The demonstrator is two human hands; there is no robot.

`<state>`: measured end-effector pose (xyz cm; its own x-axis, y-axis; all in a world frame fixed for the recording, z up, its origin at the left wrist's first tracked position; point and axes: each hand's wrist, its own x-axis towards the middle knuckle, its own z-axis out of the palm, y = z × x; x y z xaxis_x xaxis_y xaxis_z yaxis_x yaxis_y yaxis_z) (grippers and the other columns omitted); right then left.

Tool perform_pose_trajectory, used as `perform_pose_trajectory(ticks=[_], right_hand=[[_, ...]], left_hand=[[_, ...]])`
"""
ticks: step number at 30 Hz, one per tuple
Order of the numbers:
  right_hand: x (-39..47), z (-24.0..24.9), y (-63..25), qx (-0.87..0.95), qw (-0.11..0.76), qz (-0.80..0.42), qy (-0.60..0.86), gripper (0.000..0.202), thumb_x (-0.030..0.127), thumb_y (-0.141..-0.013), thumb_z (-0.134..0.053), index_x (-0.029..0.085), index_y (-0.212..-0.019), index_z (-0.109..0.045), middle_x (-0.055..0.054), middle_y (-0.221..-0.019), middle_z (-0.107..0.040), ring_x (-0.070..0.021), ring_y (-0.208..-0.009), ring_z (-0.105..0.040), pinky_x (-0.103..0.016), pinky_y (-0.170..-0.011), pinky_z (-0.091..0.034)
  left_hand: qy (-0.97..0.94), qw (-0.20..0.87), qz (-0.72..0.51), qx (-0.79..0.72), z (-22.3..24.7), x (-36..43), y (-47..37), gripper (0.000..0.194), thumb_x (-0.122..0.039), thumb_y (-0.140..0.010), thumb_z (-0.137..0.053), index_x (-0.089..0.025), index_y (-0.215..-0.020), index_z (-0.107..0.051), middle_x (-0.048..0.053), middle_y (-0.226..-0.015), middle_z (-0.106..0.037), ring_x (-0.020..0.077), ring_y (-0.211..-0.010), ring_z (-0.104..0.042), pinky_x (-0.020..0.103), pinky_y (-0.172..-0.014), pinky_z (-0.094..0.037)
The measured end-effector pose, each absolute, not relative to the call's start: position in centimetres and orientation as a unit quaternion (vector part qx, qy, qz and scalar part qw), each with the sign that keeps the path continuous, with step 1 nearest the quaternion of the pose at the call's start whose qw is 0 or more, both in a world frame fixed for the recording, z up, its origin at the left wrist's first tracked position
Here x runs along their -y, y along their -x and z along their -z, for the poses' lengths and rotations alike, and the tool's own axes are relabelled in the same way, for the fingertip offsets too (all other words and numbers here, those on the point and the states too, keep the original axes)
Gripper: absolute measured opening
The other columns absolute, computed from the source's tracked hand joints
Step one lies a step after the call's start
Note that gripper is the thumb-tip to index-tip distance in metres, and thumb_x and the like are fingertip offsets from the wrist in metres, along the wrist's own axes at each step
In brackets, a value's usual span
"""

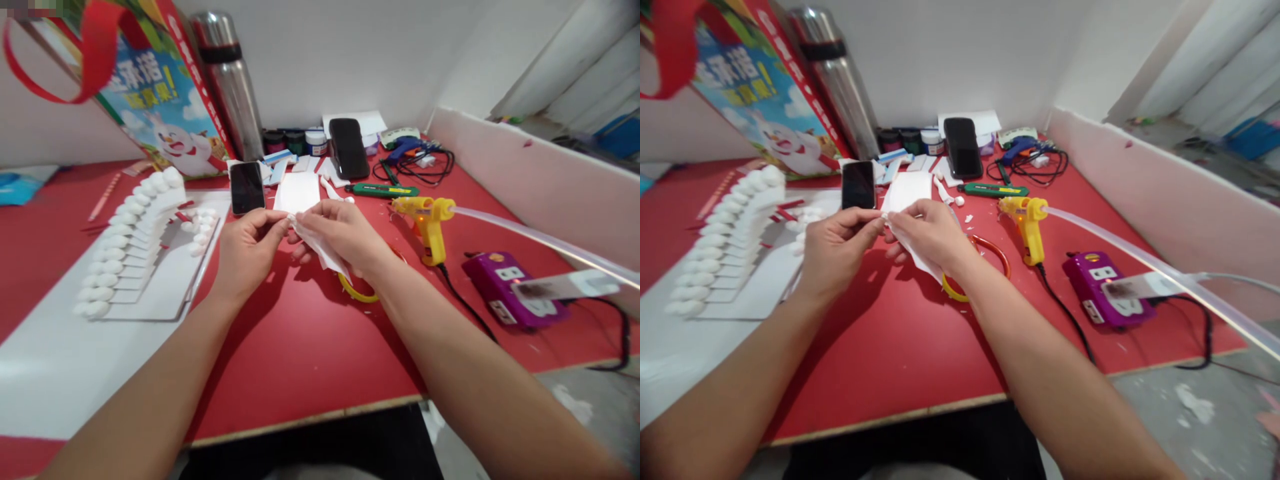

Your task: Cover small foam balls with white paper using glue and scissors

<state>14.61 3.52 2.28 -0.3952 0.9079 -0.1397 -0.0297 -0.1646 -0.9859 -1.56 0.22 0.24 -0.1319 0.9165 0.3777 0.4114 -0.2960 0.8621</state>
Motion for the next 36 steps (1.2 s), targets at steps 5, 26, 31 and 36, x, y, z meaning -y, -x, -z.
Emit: perform_pose_trajectory(ticks=[5,26,31,36], right_hand=[[-3.9,-2.7,-14.9,0.462,0.354,-0.718,0.381,0.014,0.016,-0.093,-0.061,0.014,-0.079,-0.060,-0.008,-0.077,-0.075,-0.0138,-0.053,-0.068,-0.025,-0.051,-0.058],[-2.9,-2.4,-14.0,0.548,0.447,-0.571,0.416,0.015,0.017,-0.079,-0.070,0.019,-0.070,-0.058,-0.001,-0.061,-0.070,-0.0121,-0.044,-0.060,-0.023,-0.042,-0.042],[-3.0,-2.0,-14.5,0.604,0.459,-0.530,0.379,0.015,0.020,-0.084,-0.067,0.020,-0.073,-0.056,-0.001,-0.065,-0.069,-0.0120,-0.048,-0.059,-0.025,-0.047,-0.044],[-3.2,-1.7,-15.1,0.712,0.426,-0.413,0.376,0.013,0.029,-0.090,-0.064,0.020,-0.081,-0.060,0.000,-0.068,-0.066,-0.0118,-0.057,-0.055,-0.025,-0.054,-0.039]], left_hand=[[-0.613,0.234,-0.519,-0.548,-0.4,-0.2,1.6,0.014,-0.028,-0.089,-0.070,-0.019,-0.094,-0.079,0.002,-0.083,-0.078,0.0158,-0.076,-0.069,0.026,-0.072,-0.053],[-0.764,-0.052,-0.446,-0.463,-0.1,0.3,1.3,0.023,-0.019,-0.097,-0.057,-0.017,-0.110,-0.076,0.010,-0.098,-0.077,0.0204,-0.091,-0.069,0.032,-0.082,-0.053],[-0.672,0.177,-0.534,-0.482,-0.4,0.1,1.3,0.014,-0.023,-0.094,-0.065,-0.019,-0.099,-0.077,0.005,-0.090,-0.075,0.0167,-0.081,-0.070,0.029,-0.078,-0.057],[-0.628,0.314,-0.537,-0.468,-0.5,-0.4,2.0,0.012,-0.025,-0.090,-0.071,-0.020,-0.097,-0.079,0.003,-0.082,-0.073,0.0145,-0.070,-0.067,0.028,-0.070,-0.057]])
